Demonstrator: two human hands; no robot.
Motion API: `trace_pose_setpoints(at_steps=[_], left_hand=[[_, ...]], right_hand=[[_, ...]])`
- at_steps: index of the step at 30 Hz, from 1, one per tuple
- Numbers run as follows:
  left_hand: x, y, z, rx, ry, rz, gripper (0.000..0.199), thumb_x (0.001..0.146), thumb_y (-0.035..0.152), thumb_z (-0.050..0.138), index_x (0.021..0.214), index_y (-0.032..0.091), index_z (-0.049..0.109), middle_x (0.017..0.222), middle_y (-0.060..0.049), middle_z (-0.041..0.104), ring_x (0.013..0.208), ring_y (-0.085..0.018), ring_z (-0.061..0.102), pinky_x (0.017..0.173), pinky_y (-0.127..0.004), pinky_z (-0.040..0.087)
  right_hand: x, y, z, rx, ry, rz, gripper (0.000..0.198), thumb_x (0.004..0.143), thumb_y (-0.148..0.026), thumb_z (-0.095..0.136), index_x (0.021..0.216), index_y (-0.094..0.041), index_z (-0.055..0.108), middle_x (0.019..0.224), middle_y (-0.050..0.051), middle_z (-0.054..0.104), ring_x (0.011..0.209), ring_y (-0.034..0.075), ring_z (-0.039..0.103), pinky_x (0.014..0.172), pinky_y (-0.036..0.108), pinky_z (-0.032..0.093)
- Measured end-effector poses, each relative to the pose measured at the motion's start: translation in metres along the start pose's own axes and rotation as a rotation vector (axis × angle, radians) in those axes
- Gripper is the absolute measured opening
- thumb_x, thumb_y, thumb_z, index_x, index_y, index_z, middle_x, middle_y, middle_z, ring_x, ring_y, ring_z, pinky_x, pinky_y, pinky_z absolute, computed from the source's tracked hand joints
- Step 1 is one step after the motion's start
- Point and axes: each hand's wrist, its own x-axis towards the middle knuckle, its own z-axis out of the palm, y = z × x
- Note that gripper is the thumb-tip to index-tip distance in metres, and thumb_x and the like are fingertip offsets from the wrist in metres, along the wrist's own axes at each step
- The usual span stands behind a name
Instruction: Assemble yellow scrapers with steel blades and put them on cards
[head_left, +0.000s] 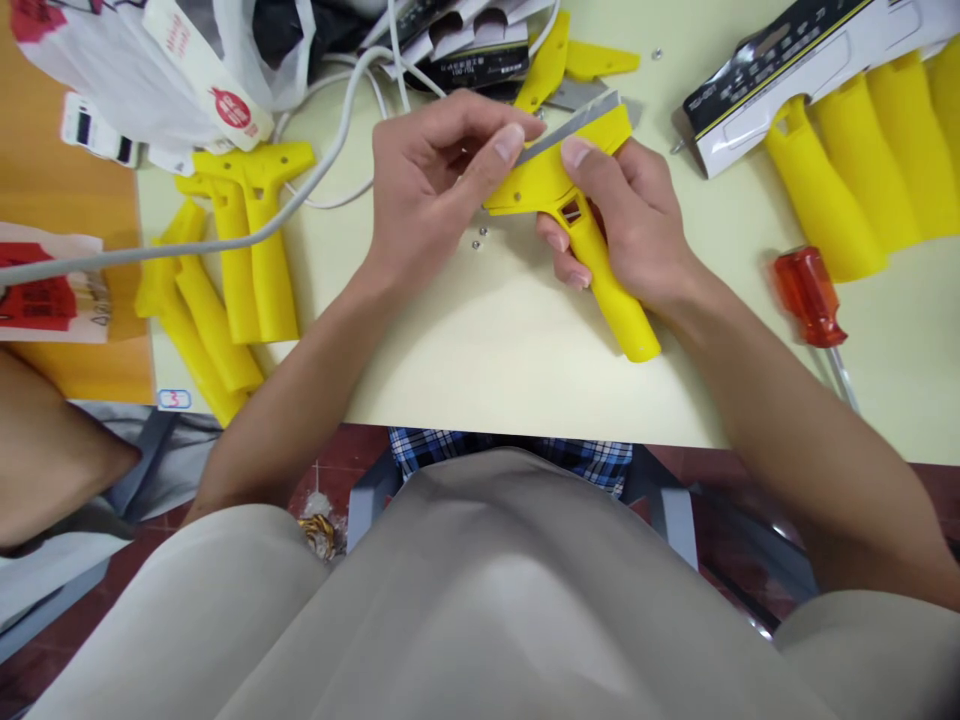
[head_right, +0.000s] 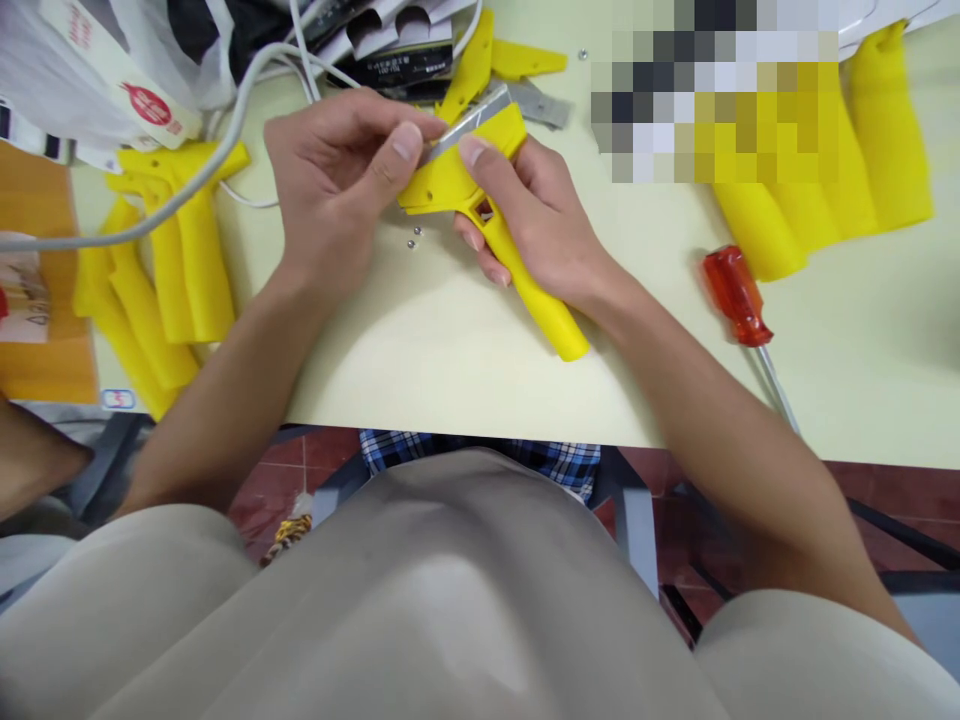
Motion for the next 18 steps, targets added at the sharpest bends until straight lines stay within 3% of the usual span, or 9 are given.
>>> trace_pose_setpoints(at_steps=[4, 9, 12, 16, 18], left_hand=[[0.002, 0.01, -0.003, 0.03, 0.066, -0.152, 0.047, 0.1, 0.069, 0.081, 0.109, 0.023, 0.091, 0.097, -0.008, 0.079, 0.083, -0.019, 0.067, 0.079, -0.036, 0.048], [0.003, 0.012, -0.009, 0.054, 0.078, -0.192, 0.045, 0.103, 0.068, 0.079, 0.106, 0.024, 0.09, 0.097, -0.008, 0.081, 0.085, -0.019, 0.066, 0.077, -0.036, 0.047], [0.0, 0.008, -0.009, 0.057, 0.044, -0.149, 0.041, 0.101, 0.065, 0.084, 0.109, 0.026, 0.091, 0.104, -0.007, 0.084, 0.09, -0.02, 0.07, 0.08, -0.036, 0.051], [-0.004, -0.001, -0.008, 0.047, 0.001, 0.003, 0.028, 0.1, 0.049, 0.091, 0.118, 0.028, 0.092, 0.109, -0.008, 0.086, 0.092, -0.02, 0.077, 0.08, -0.034, 0.058], [-0.005, -0.004, -0.009, 0.05, -0.009, 0.006, 0.029, 0.097, 0.049, 0.093, 0.119, 0.03, 0.092, 0.107, -0.008, 0.086, 0.089, -0.019, 0.076, 0.078, -0.034, 0.059]], right_hand=[[0.001, -0.001, 0.0, 0.038, 0.068, -0.014, 0.05, 0.111, -0.067, 0.062, 0.096, -0.02, 0.055, 0.069, -0.003, 0.054, 0.04, 0.011, 0.043, 0.039, 0.03, 0.027], [-0.001, -0.004, -0.002, 0.08, 0.057, 0.034, 0.03, 0.104, -0.047, 0.069, 0.099, -0.021, 0.056, 0.072, -0.003, 0.055, 0.043, 0.012, 0.043, 0.042, 0.031, 0.03], [0.0, -0.003, -0.004, 0.077, 0.076, 0.046, 0.026, 0.102, -0.044, 0.069, 0.102, -0.021, 0.056, 0.073, -0.003, 0.055, 0.043, 0.011, 0.042, 0.043, 0.031, 0.03], [0.001, -0.001, -0.006, 0.042, 0.102, 0.08, 0.034, 0.094, -0.049, 0.077, 0.105, -0.024, 0.055, 0.074, -0.003, 0.058, 0.045, 0.012, 0.043, 0.043, 0.031, 0.031], [0.001, 0.0, -0.007, 0.034, 0.097, 0.082, 0.036, 0.092, -0.047, 0.079, 0.106, -0.025, 0.054, 0.074, -0.004, 0.058, 0.045, 0.013, 0.043, 0.043, 0.031, 0.031]])
